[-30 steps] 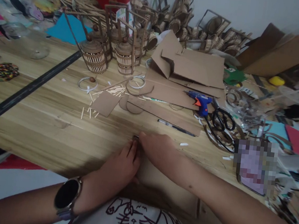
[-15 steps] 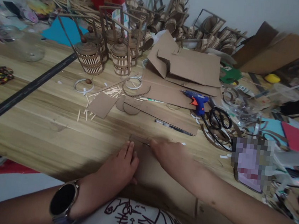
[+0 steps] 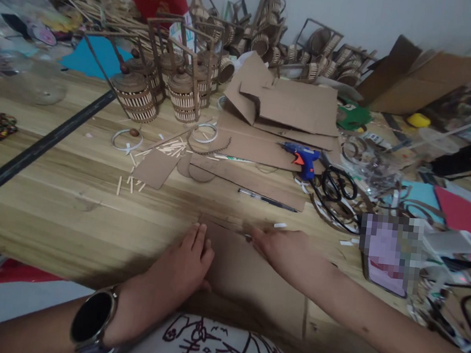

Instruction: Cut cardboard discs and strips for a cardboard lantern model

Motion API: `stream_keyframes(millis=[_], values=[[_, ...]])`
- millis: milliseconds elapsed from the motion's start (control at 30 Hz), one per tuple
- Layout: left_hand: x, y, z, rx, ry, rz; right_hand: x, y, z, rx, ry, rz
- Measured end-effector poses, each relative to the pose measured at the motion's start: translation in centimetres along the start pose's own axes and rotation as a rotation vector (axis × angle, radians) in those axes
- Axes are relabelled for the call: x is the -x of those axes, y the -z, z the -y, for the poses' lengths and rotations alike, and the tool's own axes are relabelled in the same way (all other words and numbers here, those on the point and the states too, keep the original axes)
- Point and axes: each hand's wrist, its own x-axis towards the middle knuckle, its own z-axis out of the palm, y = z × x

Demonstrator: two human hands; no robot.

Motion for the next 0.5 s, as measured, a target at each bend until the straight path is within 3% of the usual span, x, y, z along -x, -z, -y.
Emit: stream_keyframes(millis=[167, 267, 300, 400, 500], values=[[-0.6, 4.3, 0.8, -0.02, -0.07, 0.045, -0.4, 0.8, -2.2, 0.007, -0.165, -0.07], [-2.0, 6.4, 2.1, -0.006, -0.074, -0.038, -2.8, 0.7, -4.2, 0.044, -0.263, -0.18], [-2.5, 6.6, 2.4, -0.022, -0.092, -0.091, -3.8, 0.6, -4.8, 0.047, -0.271, -0.205], [-4.0, 6.3, 3.0, -0.005, -0.179, -0.079, -6.2, 0.1, -6.1, 0.036, -0.277, -0.258], [-4.7, 5.7, 3.0, -0.011, -0.2, -0.072, -6.0, -0.5, -5.9, 0.011, -0.236, -0.3]])
